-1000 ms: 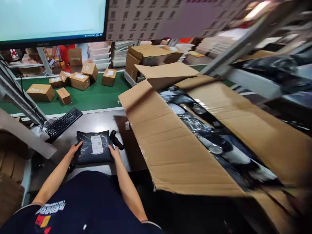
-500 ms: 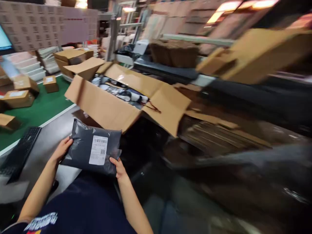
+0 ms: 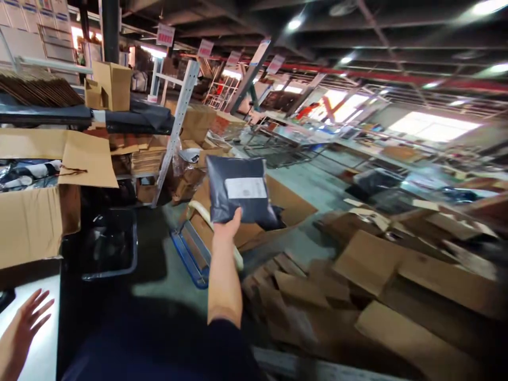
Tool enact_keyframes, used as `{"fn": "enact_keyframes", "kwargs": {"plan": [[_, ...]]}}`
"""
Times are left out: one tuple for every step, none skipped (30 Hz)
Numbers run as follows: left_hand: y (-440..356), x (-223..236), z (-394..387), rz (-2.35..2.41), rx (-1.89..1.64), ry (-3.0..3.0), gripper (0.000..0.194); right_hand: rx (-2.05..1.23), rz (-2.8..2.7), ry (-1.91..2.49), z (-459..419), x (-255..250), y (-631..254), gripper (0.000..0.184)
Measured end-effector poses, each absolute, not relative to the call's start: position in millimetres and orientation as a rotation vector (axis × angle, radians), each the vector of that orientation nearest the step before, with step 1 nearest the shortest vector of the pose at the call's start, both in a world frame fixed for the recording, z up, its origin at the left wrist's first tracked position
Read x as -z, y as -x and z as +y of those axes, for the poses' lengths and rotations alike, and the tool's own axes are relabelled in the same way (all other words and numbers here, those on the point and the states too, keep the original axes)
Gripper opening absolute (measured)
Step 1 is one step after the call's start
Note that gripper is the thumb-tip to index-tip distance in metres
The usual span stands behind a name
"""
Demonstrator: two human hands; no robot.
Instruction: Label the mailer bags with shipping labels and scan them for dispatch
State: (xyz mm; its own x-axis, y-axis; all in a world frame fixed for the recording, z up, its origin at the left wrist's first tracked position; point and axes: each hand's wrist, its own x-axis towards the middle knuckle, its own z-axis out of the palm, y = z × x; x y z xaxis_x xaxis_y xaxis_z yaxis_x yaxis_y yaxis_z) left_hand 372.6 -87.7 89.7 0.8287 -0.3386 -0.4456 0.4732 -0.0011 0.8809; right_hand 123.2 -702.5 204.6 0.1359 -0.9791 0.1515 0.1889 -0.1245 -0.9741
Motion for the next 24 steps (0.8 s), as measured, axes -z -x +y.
{"fn": "enact_keyframes", "kwargs": {"plan": [[-376.1,-88.7,-88.6,0.107,0.639,-1.445,0.064,1.271,0.909,1.227,-730.1,-224.0,-126.5,0.081],[-379.9,-87.2,-89.2,0.097,0.639,-1.452,0.068,1.229,0.927,1.223,-751.9,-239.9,-131.5,0.079],[-383.6,-85.0,-89.4,0.093,0.642,-1.459,0.072,1.183,0.936,1.228,-767.1,-251.9,-139.1,0.076],[-386.9,-82.1,-89.4,0.099,0.649,-1.463,0.077,1.125,0.925,1.244,-775.3,-260.1,-150.3,0.072],[-389.4,-78.9,-89.0,0.115,0.655,-1.46,0.08,1.067,0.885,1.257,-776.7,-264.6,-166.2,0.069],[-390.6,-75.7,-88.4,0.142,0.651,-1.456,0.083,1.008,0.816,1.266,-771.7,-265.9,-187.6,0.067],[-390.2,-73.3,-87.4,0.177,0.642,-1.451,0.085,0.94,0.725,1.271,-760.8,-264.9,-214.3,0.067],[-388.0,-72.2,-86.3,0.215,0.62,-1.45,0.086,0.841,0.624,1.282,-744.4,-262.3,-245.9,0.069],[-384.0,-73.2,-85.1,0.248,0.597,-1.457,0.085,0.714,0.527,1.302,-723.4,-259.3,-280.7,0.072],[-378.7,-76.4,-84.1,0.271,0.568,-1.473,0.084,0.567,0.44,1.344,-698.5,-256.7,-317.2,0.074],[-372.8,-81.9,-83.5,0.291,0.531,-1.497,0.081,0.396,0.356,1.412,-671.0,-255.5,-353.4,0.075],[-367.3,-89.4,-83.2,0.319,0.485,-1.524,0.078,0.212,0.267,1.5,-642.5,-256.4,-388.1,0.074],[-362.7,-98.0,-83.0,0.359,0.426,-1.545,0.076,0.033,0.165,1.603,-614.9,-259.9,-420.7,0.071],[-359.4,-106.9,-82.1,0.41,0.36,-1.554,0.074,-0.116,0.052,1.714,-589.5,-265.9,-451.4,0.068],[-357.1,-114.9,-79.9,0.474,0.292,-1.546,0.074,-0.219,-0.069,1.828,-567.2,-274.4,-481.0,0.063],[-354.7,-121.0,-75.8,0.547,0.219,-1.524,0.074,-0.269,-0.186,1.943,-547.8,-284.7,-510.1,0.058],[-351.1,-124.1,-69.6,0.627,0.147,-1.488,0.075,-0.263,-0.289,2.056,-531.0,-296.3,-539.3,0.052],[-345.3,-123.7,-61.2,0.709,0.071,-1.438,0.076,-0.215,-0.372,2.17,-515.9,-308.3,-568.8,0.045],[-336.6,-119.1,-51.2,0.786,0.008,-1.374,0.077,-0.144,-0.434,2.29,-501.9,-319.7,-598.5,0.039],[-325.0,-110.3,-40.2,0.864,-0.045,-1.295,0.079,-0.077,-0.482,2.41,-488.2,-329.6,-628.2,0.033],[-310.9,-97.6,-29.0,0.937,-0.084,-1.206,0.082,-0.038,-0.527,2.518,-474.6,-337.2,-657.5,0.029],[-295.3,-81.6,-18.6,1.001,-0.093,-1.104,0.087,-0.036,-0.578,2.603,-460.6,-341.8,-686.2,0.025],[-279.2,-63.4,-9.8,1.086,-0.122,-1.006,0.092,-0.066,-0.642,2.653,-446.1,-343.2,-713.7,0.022],[-263.9,-44.3,-3.5,1.154,-0.139,-0.922,0.1,-0.125,-0.717,2.666,-430.8,-341.6,-739.7,0.02]]}}
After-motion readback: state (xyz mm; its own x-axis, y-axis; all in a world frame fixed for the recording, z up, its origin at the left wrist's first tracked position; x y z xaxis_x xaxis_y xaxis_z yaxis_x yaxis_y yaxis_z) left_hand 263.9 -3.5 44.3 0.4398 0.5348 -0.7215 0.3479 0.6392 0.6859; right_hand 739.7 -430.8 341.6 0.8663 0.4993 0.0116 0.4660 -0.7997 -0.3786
